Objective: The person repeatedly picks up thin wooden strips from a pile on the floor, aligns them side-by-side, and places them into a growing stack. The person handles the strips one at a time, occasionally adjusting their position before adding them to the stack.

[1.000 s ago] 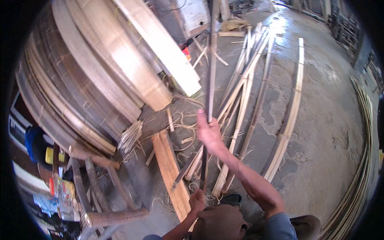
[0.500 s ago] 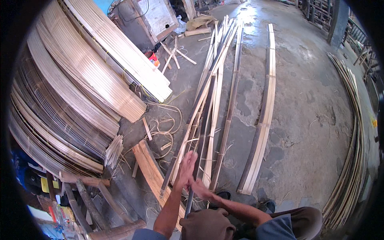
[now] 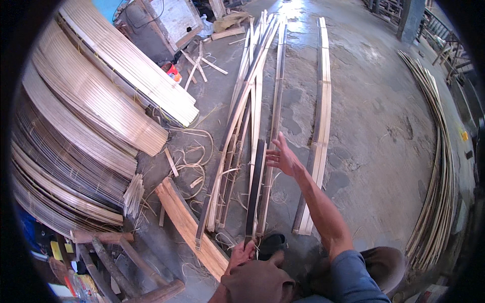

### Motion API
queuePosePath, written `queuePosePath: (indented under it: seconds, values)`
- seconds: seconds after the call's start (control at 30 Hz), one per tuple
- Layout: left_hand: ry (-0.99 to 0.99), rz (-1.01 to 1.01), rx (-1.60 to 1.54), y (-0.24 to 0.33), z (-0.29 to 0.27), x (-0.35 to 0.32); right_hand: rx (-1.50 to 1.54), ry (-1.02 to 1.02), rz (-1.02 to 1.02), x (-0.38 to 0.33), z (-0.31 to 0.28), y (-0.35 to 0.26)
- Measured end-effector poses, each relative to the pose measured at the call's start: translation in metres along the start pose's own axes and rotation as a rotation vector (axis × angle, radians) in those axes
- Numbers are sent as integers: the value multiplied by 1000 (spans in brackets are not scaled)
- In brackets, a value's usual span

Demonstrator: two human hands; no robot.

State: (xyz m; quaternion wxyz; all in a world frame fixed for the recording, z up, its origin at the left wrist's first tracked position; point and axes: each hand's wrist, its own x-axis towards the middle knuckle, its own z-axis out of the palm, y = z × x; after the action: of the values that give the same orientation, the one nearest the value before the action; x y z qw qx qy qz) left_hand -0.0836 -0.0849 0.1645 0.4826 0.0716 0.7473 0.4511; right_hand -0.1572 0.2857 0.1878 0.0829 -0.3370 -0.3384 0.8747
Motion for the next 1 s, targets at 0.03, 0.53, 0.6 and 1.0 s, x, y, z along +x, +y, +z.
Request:
queuePosePath:
  seconds: [0.03, 0.53, 0.6, 1.0]
  values:
    - [31, -11, 19, -36, 0, -1, 34, 5, -3, -4, 24, -2]
    - [457, 246, 273, 56, 53, 60, 236, -85, 100, -11, 35, 22]
    - [424, 134, 288, 43, 60, 64, 202, -98, 140, -13, 31, 28]
    - [681, 323, 264, -23, 81, 93, -802, -178, -563, -87, 120, 85]
